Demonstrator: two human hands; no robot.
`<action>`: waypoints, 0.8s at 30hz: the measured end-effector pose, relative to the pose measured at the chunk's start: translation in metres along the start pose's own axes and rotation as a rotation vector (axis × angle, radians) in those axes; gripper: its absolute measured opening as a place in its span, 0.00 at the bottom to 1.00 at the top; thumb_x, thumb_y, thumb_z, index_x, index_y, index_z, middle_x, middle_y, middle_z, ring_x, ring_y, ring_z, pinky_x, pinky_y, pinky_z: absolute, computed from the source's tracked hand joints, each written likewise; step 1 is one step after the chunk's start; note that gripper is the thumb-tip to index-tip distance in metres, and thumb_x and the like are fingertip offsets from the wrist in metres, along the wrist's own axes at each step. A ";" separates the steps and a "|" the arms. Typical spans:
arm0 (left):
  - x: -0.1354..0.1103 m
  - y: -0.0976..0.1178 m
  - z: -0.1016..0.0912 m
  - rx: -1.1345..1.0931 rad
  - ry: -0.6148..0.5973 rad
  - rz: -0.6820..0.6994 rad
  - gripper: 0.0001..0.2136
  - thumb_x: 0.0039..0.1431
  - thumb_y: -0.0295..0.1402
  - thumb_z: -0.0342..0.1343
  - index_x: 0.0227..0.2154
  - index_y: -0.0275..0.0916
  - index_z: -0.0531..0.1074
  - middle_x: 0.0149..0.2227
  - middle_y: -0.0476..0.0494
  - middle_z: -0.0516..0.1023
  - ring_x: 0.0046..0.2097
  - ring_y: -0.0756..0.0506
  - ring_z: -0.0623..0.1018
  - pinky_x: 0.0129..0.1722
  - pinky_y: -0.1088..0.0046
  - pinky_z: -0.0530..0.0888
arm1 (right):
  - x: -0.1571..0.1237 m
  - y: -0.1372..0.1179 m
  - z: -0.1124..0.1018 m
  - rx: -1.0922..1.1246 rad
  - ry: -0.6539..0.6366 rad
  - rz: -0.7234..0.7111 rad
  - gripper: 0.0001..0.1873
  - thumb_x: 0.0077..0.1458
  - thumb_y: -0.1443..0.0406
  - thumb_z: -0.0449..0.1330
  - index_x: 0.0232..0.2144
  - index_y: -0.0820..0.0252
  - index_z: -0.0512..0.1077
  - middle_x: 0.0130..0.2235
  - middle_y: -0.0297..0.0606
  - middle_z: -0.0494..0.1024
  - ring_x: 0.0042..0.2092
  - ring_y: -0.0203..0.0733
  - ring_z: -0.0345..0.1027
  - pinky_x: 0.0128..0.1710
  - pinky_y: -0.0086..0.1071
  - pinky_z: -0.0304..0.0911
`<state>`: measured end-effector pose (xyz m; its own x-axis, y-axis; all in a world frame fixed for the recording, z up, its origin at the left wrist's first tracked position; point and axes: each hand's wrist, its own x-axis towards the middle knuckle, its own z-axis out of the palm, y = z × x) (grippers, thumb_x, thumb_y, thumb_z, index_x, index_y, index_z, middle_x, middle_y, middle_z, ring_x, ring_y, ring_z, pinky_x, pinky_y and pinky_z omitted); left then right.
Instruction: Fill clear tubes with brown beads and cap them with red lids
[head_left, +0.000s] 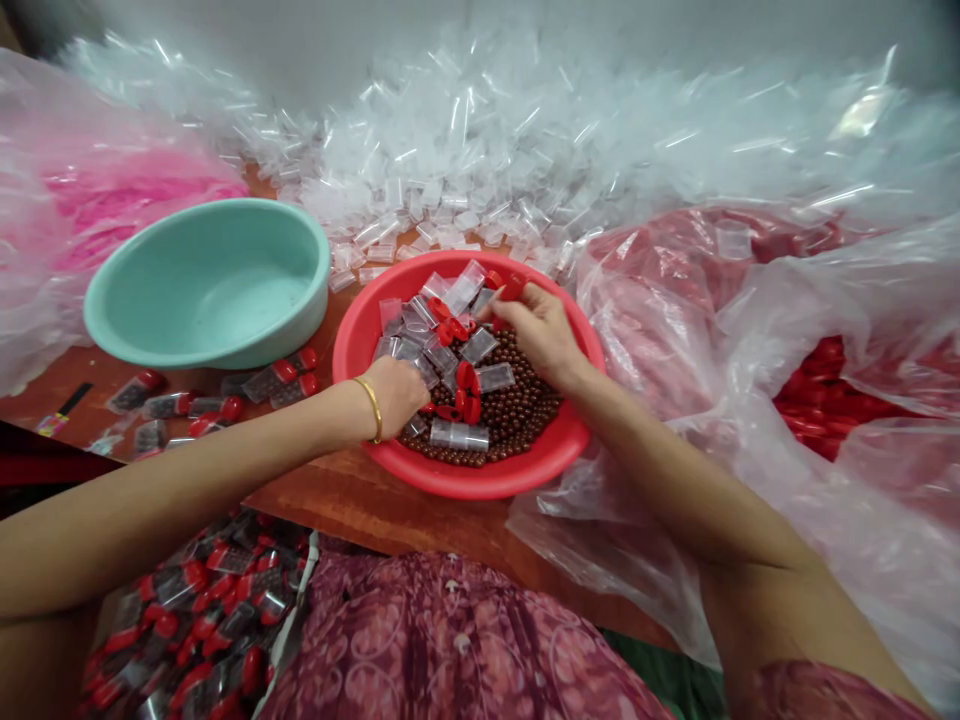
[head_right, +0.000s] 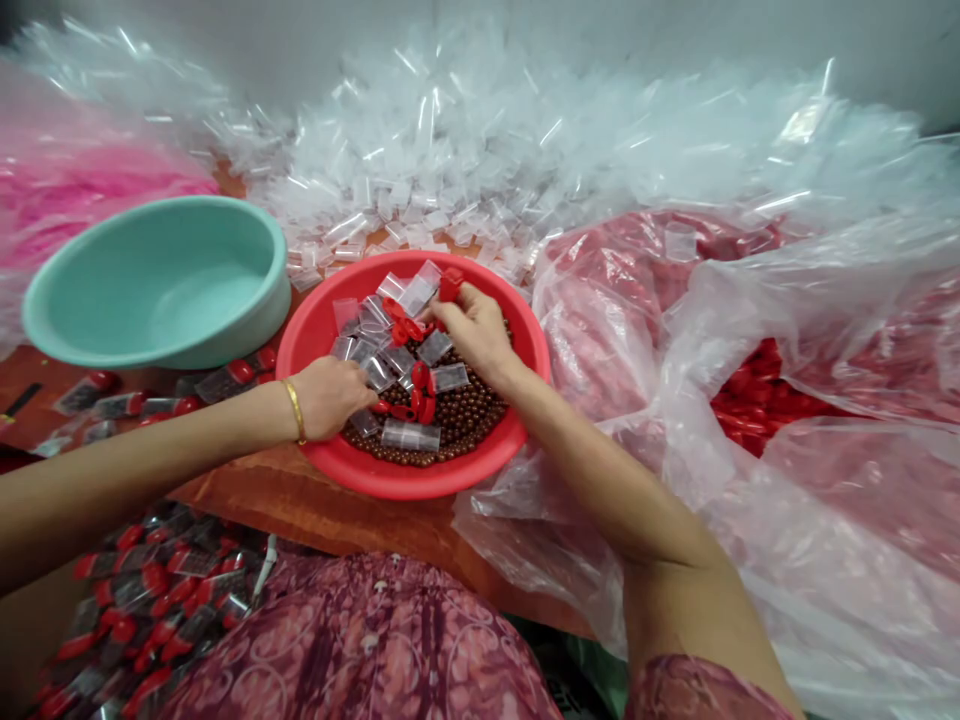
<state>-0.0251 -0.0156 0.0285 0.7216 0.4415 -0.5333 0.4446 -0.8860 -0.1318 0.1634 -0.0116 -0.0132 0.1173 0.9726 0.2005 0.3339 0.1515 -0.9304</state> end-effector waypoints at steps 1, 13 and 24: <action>0.001 0.003 -0.004 -0.012 0.049 0.023 0.09 0.54 0.25 0.52 0.36 0.35 0.76 0.36 0.35 0.79 0.41 0.39 0.79 0.37 0.67 0.72 | 0.002 0.002 -0.006 0.119 0.065 0.070 0.07 0.50 0.62 0.52 0.25 0.58 0.67 0.26 0.33 0.73 0.29 0.36 0.66 0.34 0.33 0.63; 0.087 0.030 -0.009 -0.143 0.274 0.054 0.15 0.62 0.29 0.44 0.48 0.35 0.69 0.41 0.32 0.76 0.43 0.39 0.78 0.36 0.67 0.71 | 0.011 0.012 -0.023 0.391 0.119 0.245 0.07 0.45 0.60 0.54 0.26 0.56 0.64 0.19 0.26 0.66 0.19 0.32 0.60 0.20 0.27 0.56; 0.088 -0.005 -0.012 0.157 0.330 0.510 0.08 0.56 0.25 0.51 0.31 0.40 0.75 0.39 0.36 0.77 0.44 0.41 0.75 0.43 0.64 0.67 | 0.012 0.009 -0.022 0.464 0.094 0.272 0.04 0.46 0.64 0.52 0.26 0.57 0.65 0.19 0.27 0.67 0.20 0.33 0.59 0.20 0.28 0.54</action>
<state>0.0425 0.0294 -0.0077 0.9594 -0.0443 -0.2786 -0.0642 -0.9960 -0.0627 0.1882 -0.0027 -0.0130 0.2319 0.9709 -0.0597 -0.1652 -0.0211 -0.9860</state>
